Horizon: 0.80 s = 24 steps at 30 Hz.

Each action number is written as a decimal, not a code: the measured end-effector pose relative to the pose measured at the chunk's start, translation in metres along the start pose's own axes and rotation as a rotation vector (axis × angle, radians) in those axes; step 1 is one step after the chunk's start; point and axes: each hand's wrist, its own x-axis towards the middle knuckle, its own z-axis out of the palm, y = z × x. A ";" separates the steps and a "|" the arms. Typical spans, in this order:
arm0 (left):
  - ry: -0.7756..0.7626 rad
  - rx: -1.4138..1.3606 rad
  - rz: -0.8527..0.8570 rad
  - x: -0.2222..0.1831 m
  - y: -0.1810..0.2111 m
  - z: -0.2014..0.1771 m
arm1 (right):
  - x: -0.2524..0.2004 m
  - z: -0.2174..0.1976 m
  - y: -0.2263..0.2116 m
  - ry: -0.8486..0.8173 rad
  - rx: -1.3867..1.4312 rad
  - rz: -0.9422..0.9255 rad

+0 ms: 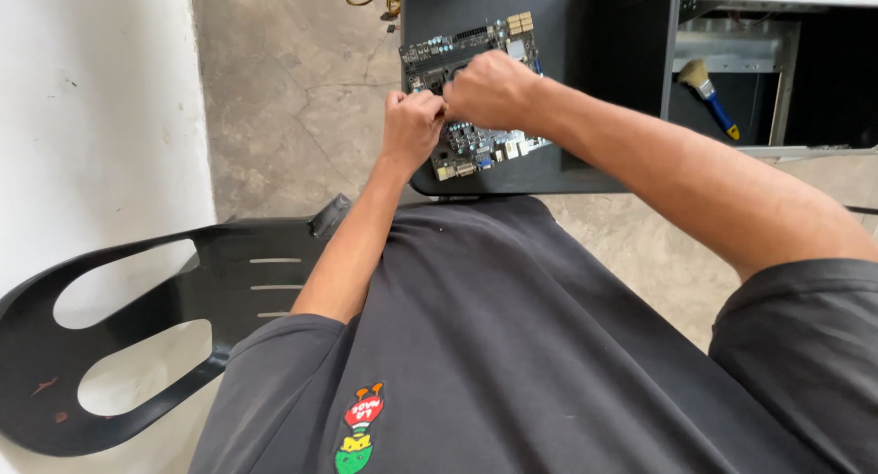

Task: Removing a motherboard from a computer case, cleaning the case interior with a brush, and inspecting the motherboard components.

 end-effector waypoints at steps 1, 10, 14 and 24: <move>0.002 -0.004 0.001 0.000 0.008 -0.010 | 0.000 -0.010 -0.003 -0.003 -0.002 0.002; 0.083 -0.291 -0.646 -0.031 0.006 -0.007 | 0.017 -0.050 -0.015 -0.330 0.283 0.418; 0.100 -0.283 -0.660 -0.030 -0.001 0.009 | 0.019 -0.057 -0.003 -0.328 0.373 0.402; 0.082 -0.302 -0.733 -0.022 0.009 -0.018 | 0.008 -0.056 -0.003 -0.297 -0.340 -0.338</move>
